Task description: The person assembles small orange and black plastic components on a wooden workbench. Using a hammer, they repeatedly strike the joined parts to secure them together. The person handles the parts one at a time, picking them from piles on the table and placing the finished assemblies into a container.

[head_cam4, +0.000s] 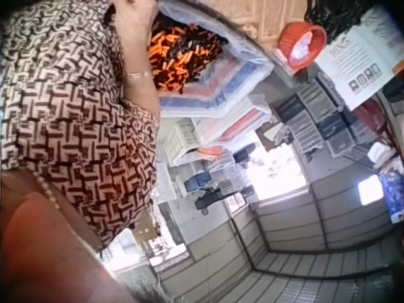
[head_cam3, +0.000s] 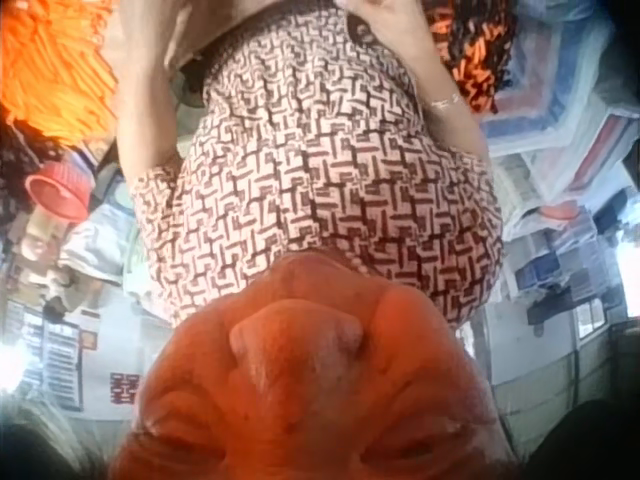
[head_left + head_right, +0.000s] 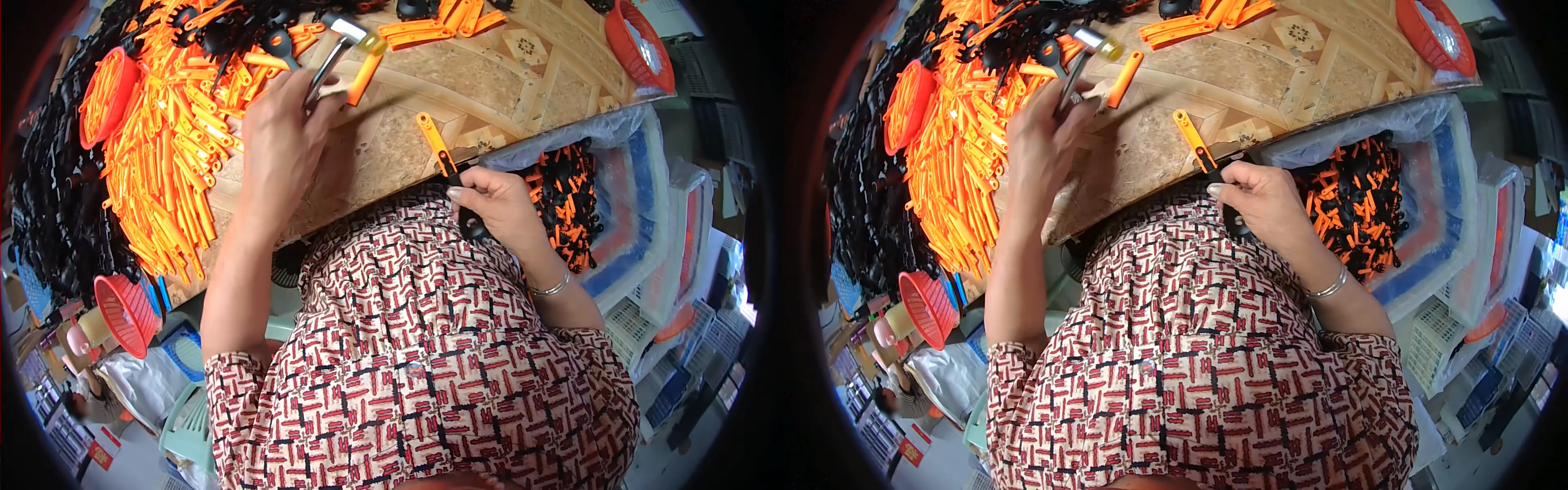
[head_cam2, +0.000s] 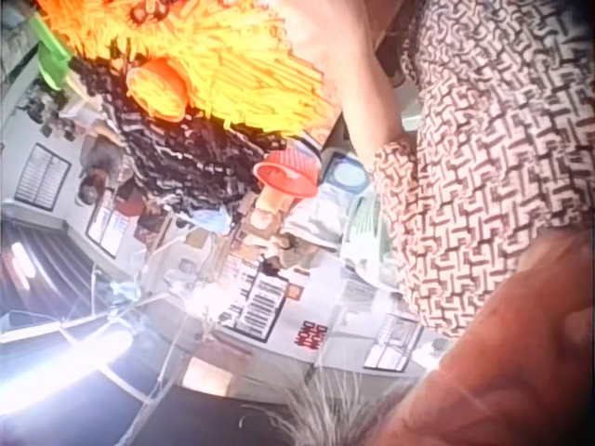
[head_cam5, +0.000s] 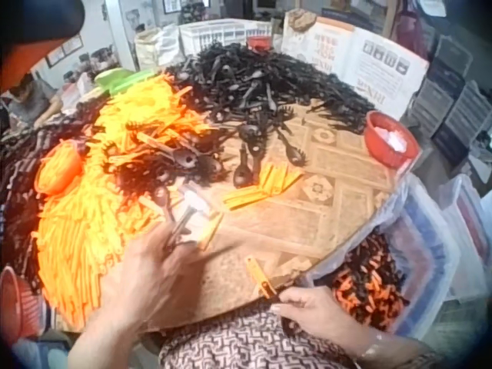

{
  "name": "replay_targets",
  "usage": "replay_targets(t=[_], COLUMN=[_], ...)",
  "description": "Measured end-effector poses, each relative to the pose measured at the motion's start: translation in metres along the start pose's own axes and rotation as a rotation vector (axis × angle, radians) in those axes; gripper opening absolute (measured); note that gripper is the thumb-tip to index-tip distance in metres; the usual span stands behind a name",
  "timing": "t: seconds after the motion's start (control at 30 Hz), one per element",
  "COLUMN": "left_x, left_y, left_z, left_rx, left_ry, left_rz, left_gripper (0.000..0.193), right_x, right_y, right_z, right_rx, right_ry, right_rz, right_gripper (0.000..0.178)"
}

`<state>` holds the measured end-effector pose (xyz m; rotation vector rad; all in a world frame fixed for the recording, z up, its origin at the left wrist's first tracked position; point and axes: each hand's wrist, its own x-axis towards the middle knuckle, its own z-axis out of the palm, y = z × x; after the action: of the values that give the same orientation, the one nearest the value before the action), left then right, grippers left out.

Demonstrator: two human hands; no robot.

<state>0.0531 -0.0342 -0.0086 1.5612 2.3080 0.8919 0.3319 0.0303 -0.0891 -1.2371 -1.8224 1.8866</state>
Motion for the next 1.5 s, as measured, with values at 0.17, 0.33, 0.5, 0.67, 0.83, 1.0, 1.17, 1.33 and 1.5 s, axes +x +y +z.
replay_targets(t=[0.17,0.33,0.5,0.67,0.83,1.0,1.17,1.33,1.5], left_x=[0.027,0.055,0.058,0.027,0.000,-0.006,-0.002,-0.002,-0.004], left_y=[-0.008,0.000,0.004,0.023,0.027,0.021,0.022,0.020,0.022], left_z=[0.033,0.042,0.035,0.018,0.034,0.043,0.042,0.046,0.050], left_rx=[0.203,0.241,0.129,-0.485,-0.870,-0.765,-0.644,-0.602,-0.568], left_ry=[-0.028,-0.076,-0.183,-0.435,-0.451,-0.442,-0.446,-0.430,-0.419], left_rz=[0.136,0.220,0.159,-0.178,-0.318,-0.306,-0.270,-0.249,-0.230], left_gripper=[0.034,0.030,0.032,0.030,0.017,0.015,0.015,0.016,0.017], right_x=[0.003,0.004,0.004,0.002,0.002,0.007,0.009,0.010,0.013], right_y=[-0.019,-0.016,-0.017,-0.015,-0.016,-0.016,-0.014,-0.019,-0.026], right_z=[0.009,0.004,0.007,0.007,0.009,0.004,0.009,0.006,0.007], right_rx=[0.033,-0.052,0.044,0.040,0.018,0.039,0.124,-0.042,0.023], right_ry=[-0.022,-0.094,-0.092,-0.144,-0.133,-0.185,-0.120,-0.174,-0.140], right_rz=[0.018,-0.035,-0.028,0.000,0.029,0.014,-0.013,0.015,0.047], right_gripper=[0.018,0.020,0.019,0.013,0.018,0.021,0.025,0.023,0.030])
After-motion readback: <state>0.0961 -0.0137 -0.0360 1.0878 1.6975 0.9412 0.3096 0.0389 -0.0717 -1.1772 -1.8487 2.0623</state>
